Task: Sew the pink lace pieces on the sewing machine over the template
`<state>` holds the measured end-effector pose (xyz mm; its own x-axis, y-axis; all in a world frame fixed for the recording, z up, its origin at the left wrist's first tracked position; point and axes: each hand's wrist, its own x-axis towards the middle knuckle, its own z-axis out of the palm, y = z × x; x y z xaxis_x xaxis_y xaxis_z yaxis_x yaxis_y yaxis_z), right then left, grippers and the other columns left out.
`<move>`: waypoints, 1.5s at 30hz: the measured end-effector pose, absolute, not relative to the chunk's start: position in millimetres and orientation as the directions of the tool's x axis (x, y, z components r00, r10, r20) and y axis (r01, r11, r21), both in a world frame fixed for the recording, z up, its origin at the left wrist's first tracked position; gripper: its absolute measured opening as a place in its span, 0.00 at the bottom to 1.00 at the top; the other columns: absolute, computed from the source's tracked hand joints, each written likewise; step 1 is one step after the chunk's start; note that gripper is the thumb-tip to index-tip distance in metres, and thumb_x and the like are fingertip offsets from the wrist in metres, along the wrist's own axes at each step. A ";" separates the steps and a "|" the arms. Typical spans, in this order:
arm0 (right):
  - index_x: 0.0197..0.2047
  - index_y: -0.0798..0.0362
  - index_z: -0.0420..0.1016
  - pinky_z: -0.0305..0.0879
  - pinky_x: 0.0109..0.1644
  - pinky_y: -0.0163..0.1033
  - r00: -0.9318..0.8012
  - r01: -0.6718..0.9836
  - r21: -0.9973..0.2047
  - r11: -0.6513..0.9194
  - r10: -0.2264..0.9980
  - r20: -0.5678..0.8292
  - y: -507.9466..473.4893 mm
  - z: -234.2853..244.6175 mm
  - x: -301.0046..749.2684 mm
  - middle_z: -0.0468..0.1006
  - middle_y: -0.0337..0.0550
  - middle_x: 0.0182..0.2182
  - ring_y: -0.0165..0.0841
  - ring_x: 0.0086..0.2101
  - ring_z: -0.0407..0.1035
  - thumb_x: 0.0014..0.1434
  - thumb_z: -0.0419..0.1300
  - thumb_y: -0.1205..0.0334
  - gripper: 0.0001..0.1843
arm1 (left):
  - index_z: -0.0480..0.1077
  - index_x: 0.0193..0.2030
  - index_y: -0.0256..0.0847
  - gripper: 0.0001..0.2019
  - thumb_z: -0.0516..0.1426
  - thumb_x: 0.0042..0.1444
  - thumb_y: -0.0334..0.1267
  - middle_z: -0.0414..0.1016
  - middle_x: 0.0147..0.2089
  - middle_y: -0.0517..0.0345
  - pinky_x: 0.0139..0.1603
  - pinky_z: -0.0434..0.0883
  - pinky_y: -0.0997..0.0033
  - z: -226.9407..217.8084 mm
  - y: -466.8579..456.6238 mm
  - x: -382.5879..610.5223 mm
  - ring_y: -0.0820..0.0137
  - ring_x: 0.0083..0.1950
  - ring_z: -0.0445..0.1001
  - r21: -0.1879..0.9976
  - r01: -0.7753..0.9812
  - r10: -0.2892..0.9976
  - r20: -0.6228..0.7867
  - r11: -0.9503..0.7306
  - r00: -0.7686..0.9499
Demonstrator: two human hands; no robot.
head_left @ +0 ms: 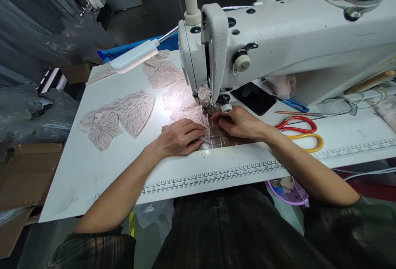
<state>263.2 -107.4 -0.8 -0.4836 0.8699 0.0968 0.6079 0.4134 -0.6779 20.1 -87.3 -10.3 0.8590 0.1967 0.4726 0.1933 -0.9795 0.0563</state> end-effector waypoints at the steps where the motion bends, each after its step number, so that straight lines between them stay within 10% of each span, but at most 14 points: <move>1: 0.49 0.55 0.81 0.66 0.41 0.37 -0.460 0.639 -0.654 0.405 0.883 0.097 -105.3 -1.9 263.1 0.78 0.44 0.35 0.32 0.33 0.70 0.59 0.54 0.68 0.18 | 0.74 0.42 0.35 0.05 0.60 0.59 0.31 0.81 0.45 0.49 0.42 0.79 0.64 -9.9 -87.6 20.2 0.66 0.41 0.79 0.039 0.195 0.190 0.465 -0.980 0.864; 24: 0.49 0.46 0.83 0.70 0.47 0.43 -0.579 0.576 -0.453 0.680 0.731 0.361 -118.0 -27.5 262.2 0.72 0.49 0.44 0.37 0.43 0.68 0.59 0.57 0.68 0.18 | 0.75 0.40 0.36 0.05 0.57 0.59 0.30 0.81 0.42 0.52 0.46 0.75 0.61 1.3 -95.7 21.4 0.65 0.41 0.79 -0.084 0.162 0.115 0.409 -0.983 0.905; 31: 0.50 0.46 0.82 0.70 0.48 0.45 -0.592 0.609 -0.414 0.676 0.735 0.329 -119.1 -25.7 262.4 0.71 0.50 0.46 0.37 0.44 0.68 0.60 0.57 0.67 0.18 | 0.74 0.43 0.33 0.11 0.54 0.57 0.35 0.78 0.42 0.45 0.42 0.75 0.60 20.2 -100.2 20.3 0.61 0.40 0.76 -0.048 0.132 0.126 0.114 -0.990 0.985; 45: 0.54 0.48 0.79 0.71 0.41 0.41 -0.545 0.729 -0.357 0.584 0.811 0.212 -118.1 -19.0 256.3 0.72 0.52 0.46 0.37 0.39 0.69 0.62 0.56 0.66 0.19 | 0.73 0.48 0.36 0.14 0.54 0.59 0.38 0.77 0.45 0.48 0.42 0.74 0.62 7.3 -94.8 15.9 0.63 0.40 0.74 -0.007 0.241 0.234 0.212 -0.971 0.949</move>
